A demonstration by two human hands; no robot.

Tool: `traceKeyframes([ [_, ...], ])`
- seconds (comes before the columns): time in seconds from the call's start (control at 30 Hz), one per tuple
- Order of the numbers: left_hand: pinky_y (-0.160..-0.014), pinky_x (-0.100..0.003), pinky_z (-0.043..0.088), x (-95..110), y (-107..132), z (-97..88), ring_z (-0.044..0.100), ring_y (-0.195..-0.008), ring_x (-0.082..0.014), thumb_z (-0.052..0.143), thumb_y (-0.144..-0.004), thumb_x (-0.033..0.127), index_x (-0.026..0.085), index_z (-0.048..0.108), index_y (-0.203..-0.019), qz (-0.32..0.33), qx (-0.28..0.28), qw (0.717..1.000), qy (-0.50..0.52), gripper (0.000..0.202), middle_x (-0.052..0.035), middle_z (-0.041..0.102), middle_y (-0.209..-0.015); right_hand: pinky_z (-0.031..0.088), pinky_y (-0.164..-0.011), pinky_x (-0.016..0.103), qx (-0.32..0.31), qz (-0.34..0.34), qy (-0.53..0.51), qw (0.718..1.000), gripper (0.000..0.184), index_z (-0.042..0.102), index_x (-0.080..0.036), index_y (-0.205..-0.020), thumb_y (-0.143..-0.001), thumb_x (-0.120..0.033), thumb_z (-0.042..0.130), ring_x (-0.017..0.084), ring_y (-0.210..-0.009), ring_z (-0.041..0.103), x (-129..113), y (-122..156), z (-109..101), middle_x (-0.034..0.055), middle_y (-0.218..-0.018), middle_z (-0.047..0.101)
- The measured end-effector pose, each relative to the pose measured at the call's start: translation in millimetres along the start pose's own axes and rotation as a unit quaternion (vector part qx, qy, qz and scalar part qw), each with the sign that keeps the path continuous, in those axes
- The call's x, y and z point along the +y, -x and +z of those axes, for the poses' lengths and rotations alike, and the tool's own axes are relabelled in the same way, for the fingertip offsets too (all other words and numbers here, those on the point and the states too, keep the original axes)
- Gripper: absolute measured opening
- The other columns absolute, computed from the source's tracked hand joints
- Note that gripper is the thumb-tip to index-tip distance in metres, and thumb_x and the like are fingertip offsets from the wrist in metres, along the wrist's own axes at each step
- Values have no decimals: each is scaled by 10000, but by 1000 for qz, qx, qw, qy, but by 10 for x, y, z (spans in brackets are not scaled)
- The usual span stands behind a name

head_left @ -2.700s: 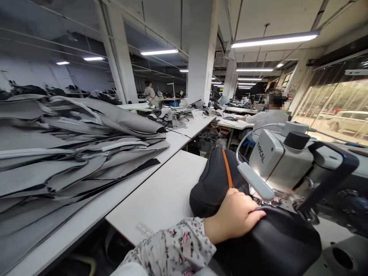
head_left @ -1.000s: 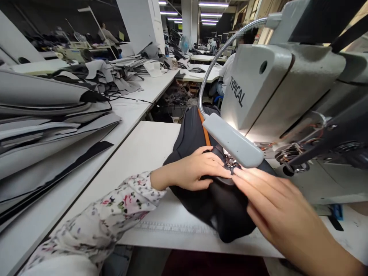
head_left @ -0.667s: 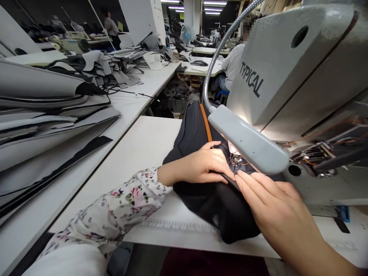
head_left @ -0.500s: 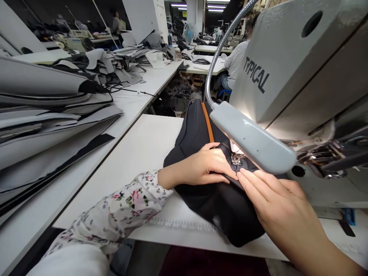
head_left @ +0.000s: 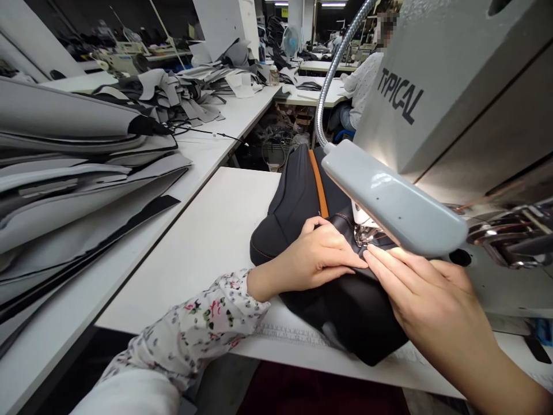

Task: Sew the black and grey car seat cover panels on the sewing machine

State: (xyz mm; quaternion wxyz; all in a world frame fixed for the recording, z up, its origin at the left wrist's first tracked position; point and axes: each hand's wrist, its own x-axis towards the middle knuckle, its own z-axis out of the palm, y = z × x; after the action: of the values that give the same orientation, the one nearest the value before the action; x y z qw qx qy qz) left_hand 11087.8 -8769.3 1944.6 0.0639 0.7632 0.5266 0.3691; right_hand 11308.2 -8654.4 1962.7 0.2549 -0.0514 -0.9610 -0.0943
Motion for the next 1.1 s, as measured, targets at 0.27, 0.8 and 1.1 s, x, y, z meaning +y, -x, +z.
traceKeyframes([
  [0.27, -1013, -367, 427, 128, 86, 297, 643, -1020, -155, 477, -1077, 253, 226, 715, -1222, -26, 83, 994, -71, 280, -28, 762, -1090, 390, -824, 367, 21, -7, -23, 1000, 380, 641, -160, -1290, -977, 6, 501, 192, -1102, 658, 177, 45, 129, 30, -1270, 753],
  [0.8, -910, -324, 460, 286, 29, 727, 659, -1004, -140, 475, -1075, 184, 206, 673, -1241, -51, 237, 953, -180, 260, -25, 746, -1041, 458, -967, 364, 91, -22, -76, 993, 492, 647, -225, -1339, -934, 21, 516, 187, -1109, 698, 483, 80, 440, 32, -1240, 763],
  [1.1, -922, -353, 455, 282, -18, 819, 635, -1010, -162, 445, -1081, 206, 198, 688, -1272, -88, 219, 952, -194, 309, -52, 731, -1078, 490, -952, 404, 135, 62, -81, 986, 502, 696, -238, -1286, -911, 35, 504, 228, -1056, 717, 400, 68, 644, 47, -1153, 784],
])
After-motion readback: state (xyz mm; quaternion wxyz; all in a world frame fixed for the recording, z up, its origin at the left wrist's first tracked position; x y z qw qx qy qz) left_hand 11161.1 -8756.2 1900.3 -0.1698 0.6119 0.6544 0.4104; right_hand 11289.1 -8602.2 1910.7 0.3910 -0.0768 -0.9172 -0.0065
